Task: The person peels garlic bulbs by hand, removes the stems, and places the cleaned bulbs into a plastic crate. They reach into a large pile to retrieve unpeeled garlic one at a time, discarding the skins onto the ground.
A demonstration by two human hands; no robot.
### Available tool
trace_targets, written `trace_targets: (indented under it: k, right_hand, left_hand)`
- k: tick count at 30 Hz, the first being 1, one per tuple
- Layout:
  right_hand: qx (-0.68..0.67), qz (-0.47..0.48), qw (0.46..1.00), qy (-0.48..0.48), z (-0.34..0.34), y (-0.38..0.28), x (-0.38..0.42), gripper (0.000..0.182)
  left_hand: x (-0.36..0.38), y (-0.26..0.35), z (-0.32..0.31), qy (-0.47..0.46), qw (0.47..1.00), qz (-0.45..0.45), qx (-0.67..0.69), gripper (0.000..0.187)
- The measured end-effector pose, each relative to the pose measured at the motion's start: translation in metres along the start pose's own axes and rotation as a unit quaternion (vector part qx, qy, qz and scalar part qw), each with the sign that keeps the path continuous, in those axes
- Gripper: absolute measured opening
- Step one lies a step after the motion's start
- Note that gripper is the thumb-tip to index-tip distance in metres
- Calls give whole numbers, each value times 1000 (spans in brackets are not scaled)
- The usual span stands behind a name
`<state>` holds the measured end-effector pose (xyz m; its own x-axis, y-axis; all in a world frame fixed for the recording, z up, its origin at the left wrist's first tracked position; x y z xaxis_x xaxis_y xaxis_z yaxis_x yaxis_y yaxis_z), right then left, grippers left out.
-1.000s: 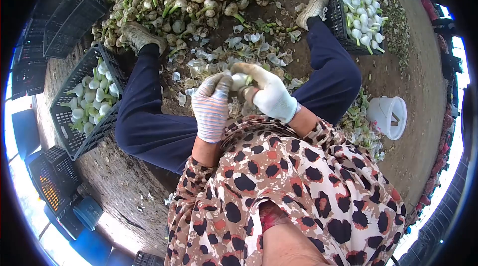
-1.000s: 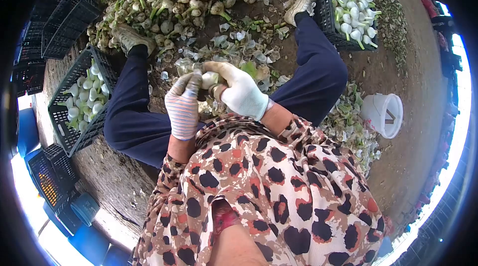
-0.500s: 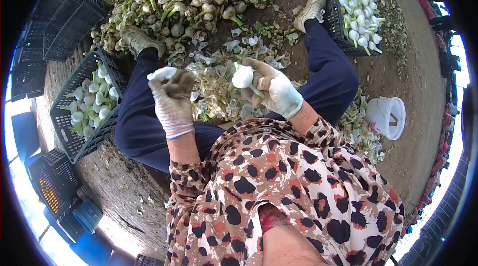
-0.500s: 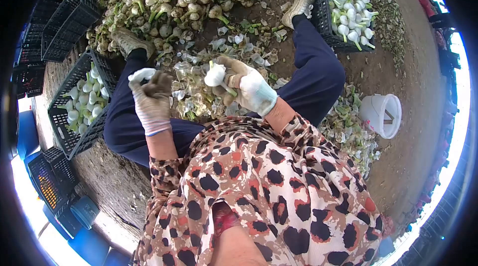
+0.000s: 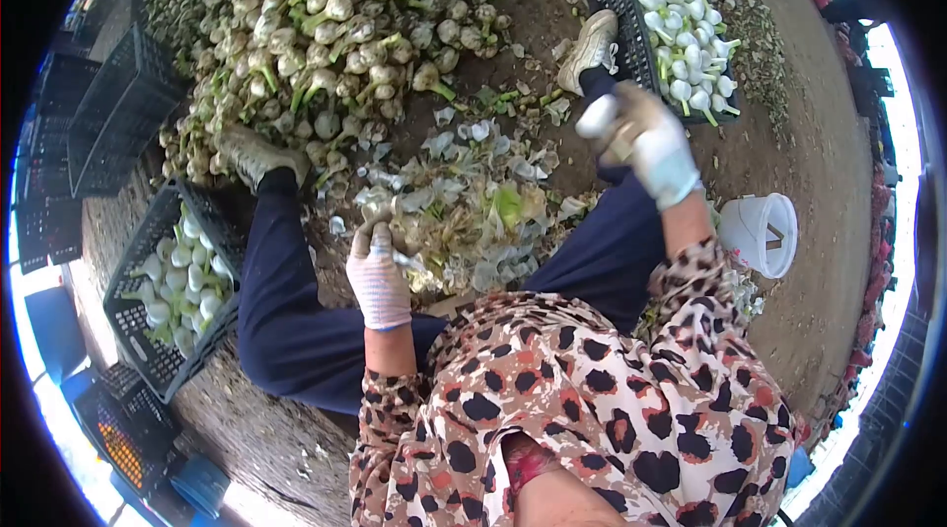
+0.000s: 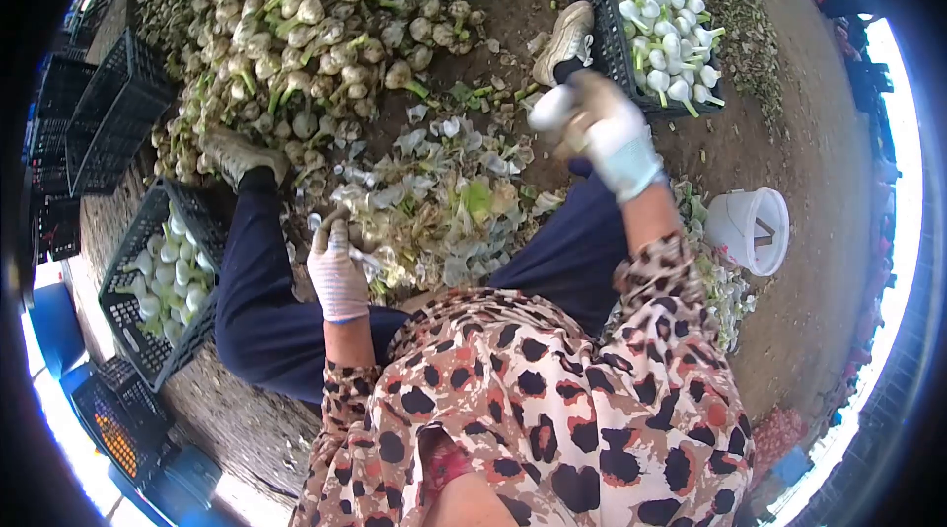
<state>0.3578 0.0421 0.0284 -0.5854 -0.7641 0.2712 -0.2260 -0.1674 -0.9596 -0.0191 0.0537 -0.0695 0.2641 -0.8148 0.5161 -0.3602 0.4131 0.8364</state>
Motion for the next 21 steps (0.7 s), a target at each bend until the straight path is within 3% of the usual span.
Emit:
trace_targets:
  k: [1,2,3,5,6,8,9,10,12,13,14,18,19,20,21]
  right_hand:
    - [34,16,999,11,56,-2,-44,38]
    - [184,93,971,120,72,-26,-52,37]
    - [62,117,968,215,99,-30,-77,39]
    - [113,120,947,277,145,-46,-120,45]
    - [234,74,919,309,136,-53,-122,51]
    - [484,244,793,277,130,-50,-153,54]
    - [517,296,772,222,100,-58,-154,52]
    - [546,337,750,162,52,-56,-152,51]
    - [603,212,768,51,-13,-30,-167,51]
    - [637,183,749,-24,-65,31,-220,53]
    - [665,187,721,-60,-87,62,-239,55]
    - [621,217,749,-79,-129,159,-324,67]
    - [620,192,757,-76,-143,165,-336,67]
    - [628,158,758,-84,-147,171,-349,67]
    - [659,55,740,-120,-149,179,-348,66]
  left_hand:
    - [5,-3,-4,-10,1000,-15,-6,19]
    - [8,-8,-5,-21,999,-32,-28,17]
    - [7,-13,-5,-30,997,-31,-66,20]
    - [13,-10,-13,-42,986,-17,-159,27]
    - [14,-16,-6,-57,984,-30,-167,34]
    - [20,-18,-7,-71,982,16,-172,40]
    - [11,-21,-6,-118,960,-33,-251,34]
    - [16,-11,-12,-136,967,-13,-215,34]
    - [22,7,-20,-120,952,-119,-256,35]
    - [-4,1,-22,-89,954,-24,-286,38]
    - [-9,-9,-23,-78,950,-14,-302,40]
    - [-14,-22,-22,-47,957,118,-262,48]
    - [-17,-24,-23,-46,956,127,-259,49]
    - [-11,-24,-39,-30,955,98,-278,36]
    - [-15,-26,-36,-37,952,120,-279,40]
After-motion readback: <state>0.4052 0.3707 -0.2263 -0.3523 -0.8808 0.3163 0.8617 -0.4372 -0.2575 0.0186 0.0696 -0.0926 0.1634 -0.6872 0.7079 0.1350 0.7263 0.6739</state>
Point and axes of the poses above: each hand's wrist, its own x-axis away from the middle knuckle, its own z-axis out of the back of the hand, y = z × x, the point moved 3 cm from there along -x, towards the middle knuckle, and after that the axes turned 14 degrees about y, right-handed, at the moved point
